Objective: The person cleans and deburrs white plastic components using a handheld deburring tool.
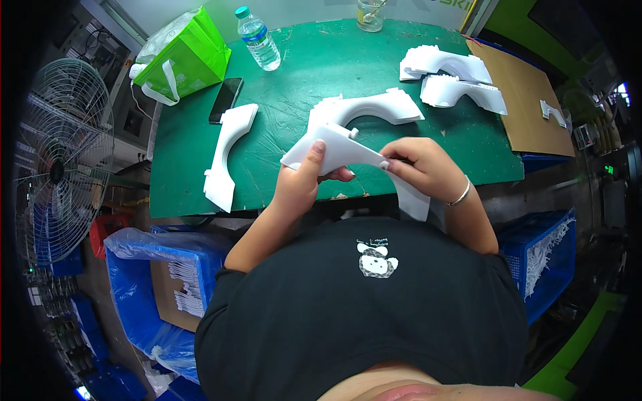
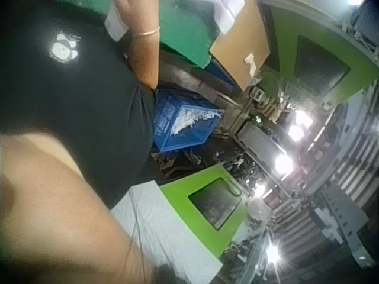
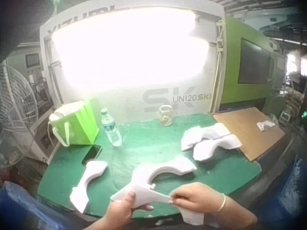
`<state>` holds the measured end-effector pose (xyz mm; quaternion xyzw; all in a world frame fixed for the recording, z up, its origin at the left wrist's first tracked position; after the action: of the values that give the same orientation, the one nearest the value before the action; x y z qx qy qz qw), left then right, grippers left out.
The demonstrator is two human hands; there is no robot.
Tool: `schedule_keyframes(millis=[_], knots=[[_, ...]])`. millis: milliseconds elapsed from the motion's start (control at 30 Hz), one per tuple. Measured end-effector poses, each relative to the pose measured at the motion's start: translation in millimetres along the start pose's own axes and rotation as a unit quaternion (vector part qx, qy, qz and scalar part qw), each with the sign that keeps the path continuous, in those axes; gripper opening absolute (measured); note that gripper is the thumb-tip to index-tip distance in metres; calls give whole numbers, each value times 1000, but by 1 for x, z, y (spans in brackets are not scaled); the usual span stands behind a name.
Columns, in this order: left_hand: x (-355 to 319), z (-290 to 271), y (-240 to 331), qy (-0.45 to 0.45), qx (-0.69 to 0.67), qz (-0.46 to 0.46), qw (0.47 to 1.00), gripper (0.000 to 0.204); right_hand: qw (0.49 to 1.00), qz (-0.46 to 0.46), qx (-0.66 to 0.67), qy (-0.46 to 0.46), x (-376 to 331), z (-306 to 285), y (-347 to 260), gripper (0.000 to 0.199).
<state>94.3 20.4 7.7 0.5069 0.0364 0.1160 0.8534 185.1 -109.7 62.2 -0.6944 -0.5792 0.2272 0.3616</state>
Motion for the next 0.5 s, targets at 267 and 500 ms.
schedule_keyframes(millis=[267,500], knots=[[0,26,0,-173,628,51,757,52,996,29,15,88,-8,-18,21,17],[4,26,6,-112,259,81,956,44,995,-37,-31,82,-6,-5,-2,15]])
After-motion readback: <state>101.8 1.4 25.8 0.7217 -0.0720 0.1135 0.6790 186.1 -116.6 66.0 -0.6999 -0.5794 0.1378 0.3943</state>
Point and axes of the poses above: each hand's wrist, its own x-axis towards the middle knuckle, its own z-axis out of the palm, y = z × x, the point moved 10 cm from there along x, towards the middle knuckle, and after that the axes turned 5 degrees about -y, right-handed, at the moved point
